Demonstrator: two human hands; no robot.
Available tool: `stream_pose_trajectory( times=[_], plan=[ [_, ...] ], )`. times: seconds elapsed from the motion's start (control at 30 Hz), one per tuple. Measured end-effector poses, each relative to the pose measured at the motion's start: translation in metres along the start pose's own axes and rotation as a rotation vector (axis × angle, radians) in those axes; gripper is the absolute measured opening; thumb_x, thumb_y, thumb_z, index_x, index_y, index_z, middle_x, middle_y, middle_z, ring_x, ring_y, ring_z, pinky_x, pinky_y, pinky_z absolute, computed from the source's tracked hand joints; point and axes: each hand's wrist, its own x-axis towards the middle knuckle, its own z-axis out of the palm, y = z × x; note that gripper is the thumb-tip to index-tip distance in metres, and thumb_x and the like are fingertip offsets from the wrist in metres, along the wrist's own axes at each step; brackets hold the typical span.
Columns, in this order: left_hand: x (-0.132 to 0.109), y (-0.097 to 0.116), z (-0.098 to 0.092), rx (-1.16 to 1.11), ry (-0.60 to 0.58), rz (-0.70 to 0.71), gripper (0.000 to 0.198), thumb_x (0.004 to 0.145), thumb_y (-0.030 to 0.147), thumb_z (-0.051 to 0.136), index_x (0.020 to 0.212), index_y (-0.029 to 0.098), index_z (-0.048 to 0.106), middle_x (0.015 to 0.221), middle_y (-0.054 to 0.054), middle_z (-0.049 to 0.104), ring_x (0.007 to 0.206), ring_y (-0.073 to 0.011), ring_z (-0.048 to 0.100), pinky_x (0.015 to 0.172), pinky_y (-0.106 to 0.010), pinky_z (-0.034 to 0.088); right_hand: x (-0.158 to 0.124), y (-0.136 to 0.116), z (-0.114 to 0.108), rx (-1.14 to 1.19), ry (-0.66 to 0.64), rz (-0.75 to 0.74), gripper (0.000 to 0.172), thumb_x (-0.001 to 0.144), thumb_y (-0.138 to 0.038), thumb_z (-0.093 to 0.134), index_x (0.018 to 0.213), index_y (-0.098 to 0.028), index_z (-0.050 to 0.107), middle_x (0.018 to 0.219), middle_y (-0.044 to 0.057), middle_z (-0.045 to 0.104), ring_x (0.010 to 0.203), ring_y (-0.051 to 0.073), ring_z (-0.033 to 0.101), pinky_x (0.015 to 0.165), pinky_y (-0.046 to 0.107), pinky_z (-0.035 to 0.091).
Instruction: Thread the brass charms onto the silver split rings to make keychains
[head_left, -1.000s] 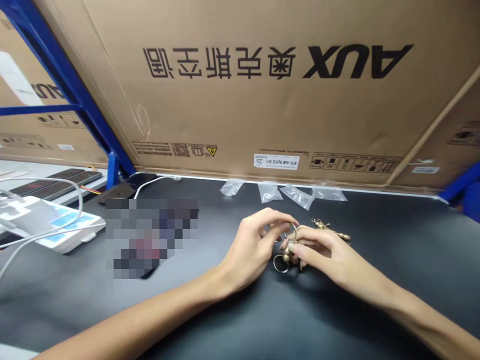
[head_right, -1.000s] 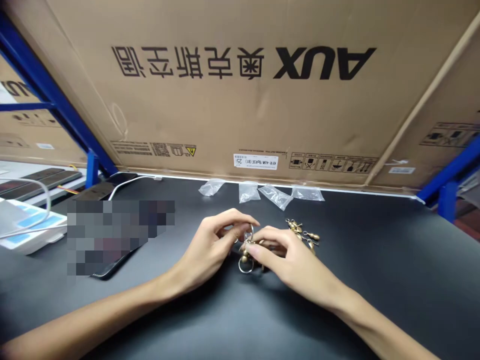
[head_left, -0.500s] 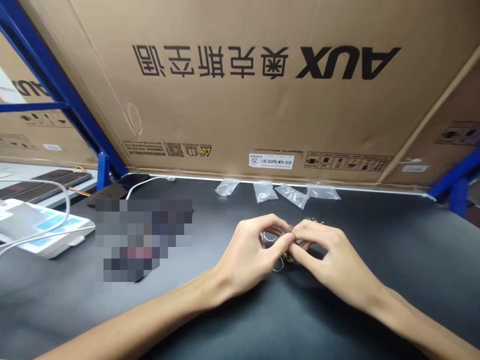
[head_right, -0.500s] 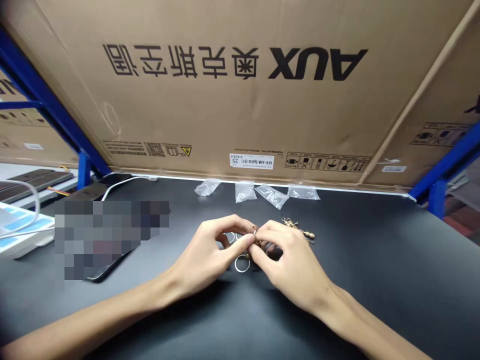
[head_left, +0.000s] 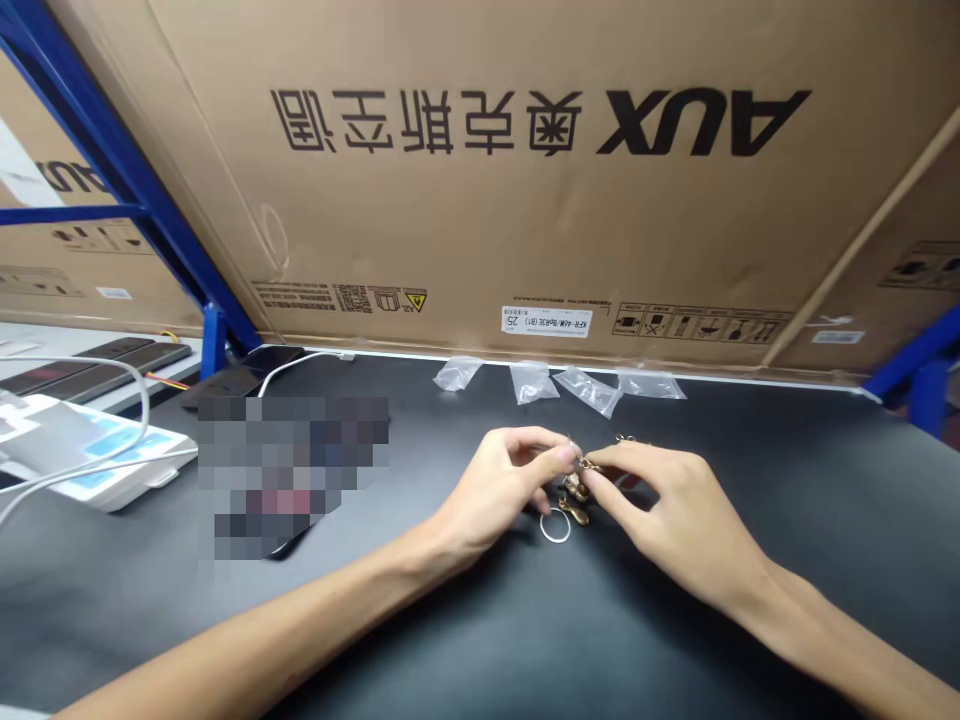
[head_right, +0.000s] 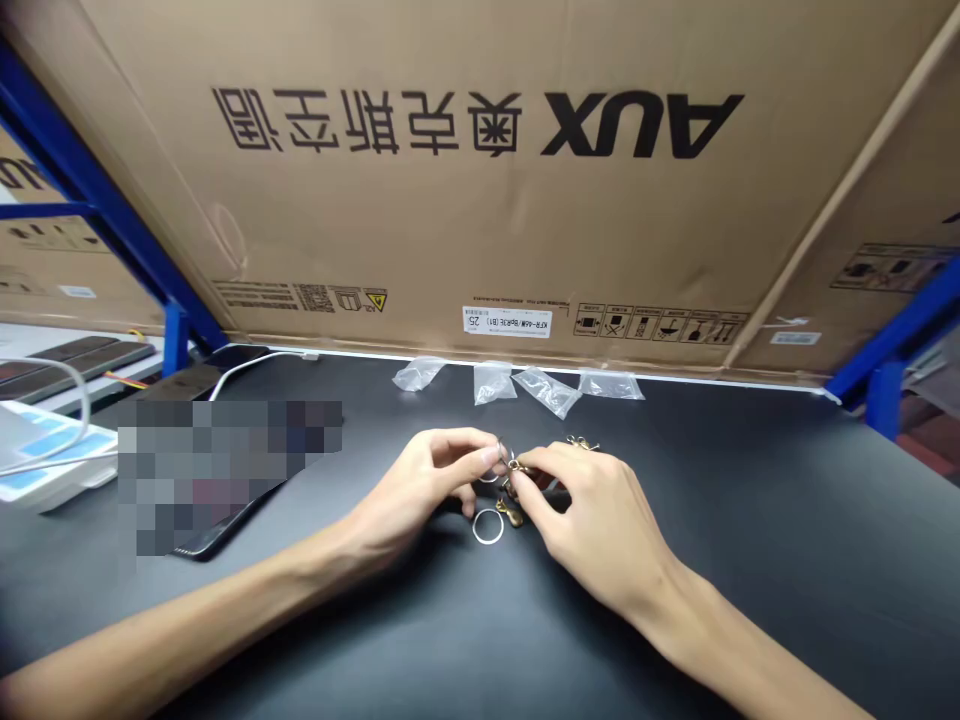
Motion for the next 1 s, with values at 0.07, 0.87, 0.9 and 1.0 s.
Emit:
stream_pose_trajectory(
  times=[0.07, 0.87, 0.9, 1.0],
  plan=[
    [0.0, 0.0, 0.0, -0.027, -0.013, -0.01, 0.028, 0.081, 0.04, 0.069, 0.084, 0.012, 0.072, 0.084, -0.008, 0.066, 0.071, -0.0131, 0.059, 0.053, -0.019, 0.047, 0.0, 0.001, 0.0, -0.009, -0.005, -0.006, 0.023, 0.095, -0.034, 0.051, 0.09, -0.027, 0.072, 0.086, 0.0, 0.074, 0.075, 0.02, 0.065, 0.072, 0.033, 0.048],
    [-0.002, -0.007, -0.002, 0.595, 0.084, 0.525, 0.006, 0.083, 0.012, 0.059, 0.082, 0.015, 0.063, 0.091, -0.003, 0.059, 0.077, -0.0101, 0.059, 0.062, -0.019, 0.051, 0.001, -0.005, -0.004, 0.101, -0.084, -0.023, 0.029, 0.096, -0.03, 0.049, 0.075, -0.023, 0.067, 0.075, -0.001, 0.068, 0.069, 0.016, 0.059, 0.069, 0.03, 0.042],
    [-0.001, -0.009, -0.003, 0.65, 0.075, 0.582, 0.007, 0.084, 0.011, 0.058, 0.084, 0.016, 0.063, 0.091, -0.002, 0.059, 0.077, -0.0097, 0.058, 0.063, -0.019, 0.051, 0.002, -0.006, -0.006, 0.122, -0.103, -0.016, 0.031, 0.096, -0.03, 0.049, 0.072, -0.022, 0.065, 0.073, -0.001, 0.067, 0.067, 0.016, 0.058, 0.068, 0.03, 0.041],
    [0.004, -0.016, -0.012, 0.821, 0.063, 0.72, 0.007, 0.087, 0.015, 0.058, 0.09, 0.016, 0.064, 0.093, -0.003, 0.061, 0.076, -0.009, 0.059, 0.065, -0.019, 0.052, 0.003, -0.008, -0.012, 0.233, -0.154, 0.025, 0.033, 0.096, -0.032, 0.048, 0.069, -0.02, 0.063, 0.072, 0.0, 0.066, 0.068, 0.016, 0.056, 0.07, 0.029, 0.041]
  ],
)
